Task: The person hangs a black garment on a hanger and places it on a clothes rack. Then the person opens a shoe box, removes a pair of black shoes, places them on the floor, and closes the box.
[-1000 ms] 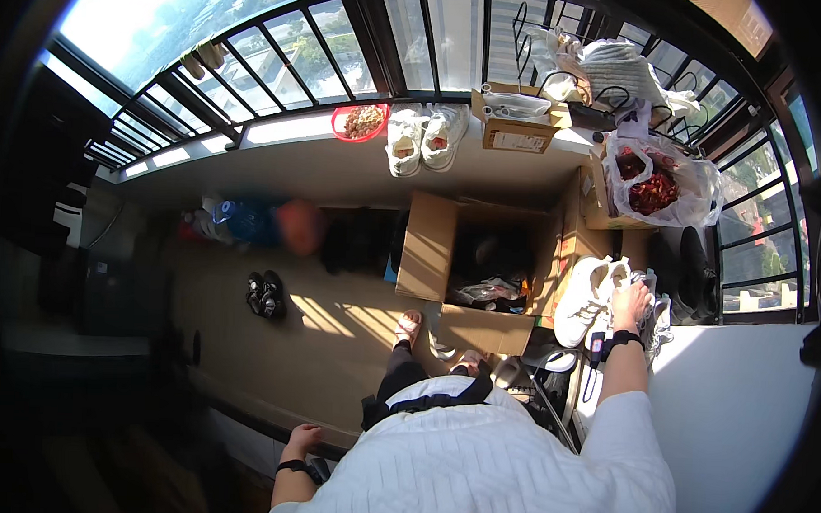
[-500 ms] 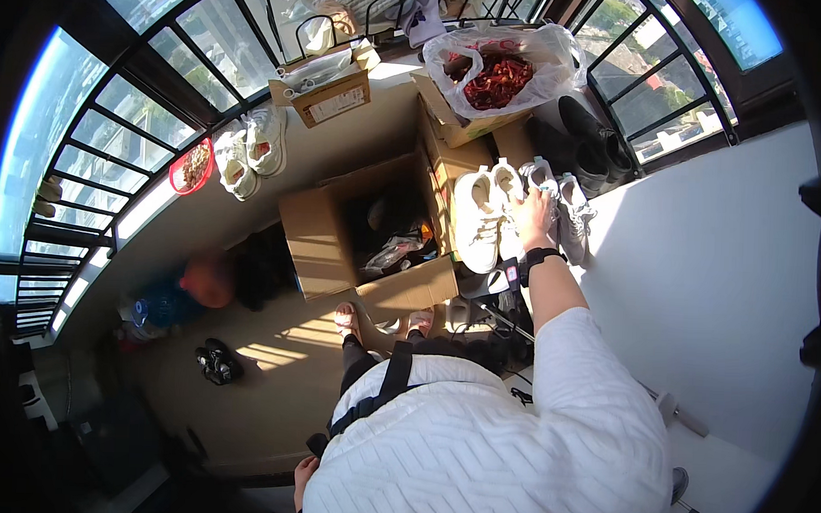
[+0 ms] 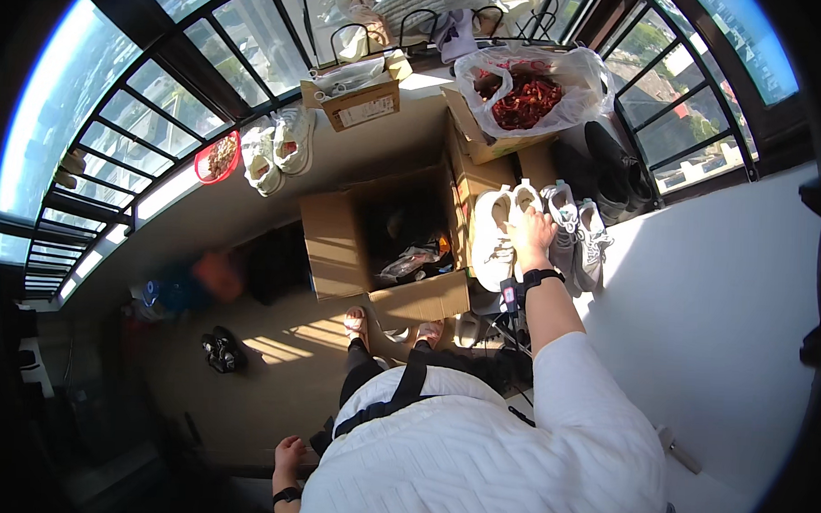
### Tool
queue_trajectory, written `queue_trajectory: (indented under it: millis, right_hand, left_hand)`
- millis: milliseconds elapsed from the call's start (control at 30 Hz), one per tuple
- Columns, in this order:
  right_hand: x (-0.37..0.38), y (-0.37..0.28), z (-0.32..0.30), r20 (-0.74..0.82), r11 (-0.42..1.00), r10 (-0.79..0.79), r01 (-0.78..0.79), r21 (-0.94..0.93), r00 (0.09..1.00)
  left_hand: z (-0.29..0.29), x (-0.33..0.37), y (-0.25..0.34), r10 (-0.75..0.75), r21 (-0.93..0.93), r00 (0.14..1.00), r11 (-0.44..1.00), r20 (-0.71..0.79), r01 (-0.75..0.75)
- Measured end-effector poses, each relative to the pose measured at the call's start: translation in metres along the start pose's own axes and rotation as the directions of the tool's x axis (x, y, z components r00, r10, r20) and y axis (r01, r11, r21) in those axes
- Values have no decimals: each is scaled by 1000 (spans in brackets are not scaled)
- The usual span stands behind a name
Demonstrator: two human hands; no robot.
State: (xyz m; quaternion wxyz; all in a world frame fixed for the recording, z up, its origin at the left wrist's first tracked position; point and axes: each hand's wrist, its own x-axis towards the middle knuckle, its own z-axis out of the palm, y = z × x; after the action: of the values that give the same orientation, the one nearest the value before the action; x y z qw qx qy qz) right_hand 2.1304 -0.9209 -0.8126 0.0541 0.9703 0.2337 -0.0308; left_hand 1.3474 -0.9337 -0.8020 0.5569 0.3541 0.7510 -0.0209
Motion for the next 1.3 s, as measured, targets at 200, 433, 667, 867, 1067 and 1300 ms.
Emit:
queue_trajectory:
  millis: [200,433,667,867,1067,1300]
  right_hand:
    - [19,8,-2,168,996,3,12,-91,986]
    - [-2,-11,-36,236,997,-70,64,33,969]
    - [-55,-85,-74,18,929,-346,340,143,938]
    - [-152,-278,-106,-181,759,-552,580,297,814]
    - [-238,-520,-129,-99,671,-609,577,465,787]
    - [-279,-690,-97,147,552,-526,205,808,838]
  left_hand:
    - [-6,0,-38,-28,-152,998,988,-59,19]
    - [-6,-30,-88,-146,-83,984,987,-99,138]
    - [-68,23,-66,-153,48,988,987,10,152]
    - [-170,150,17,60,14,998,998,8,-60]
    - [-268,267,110,370,-78,926,924,-77,-375]
    - [-294,232,258,608,-263,791,777,73,-573]
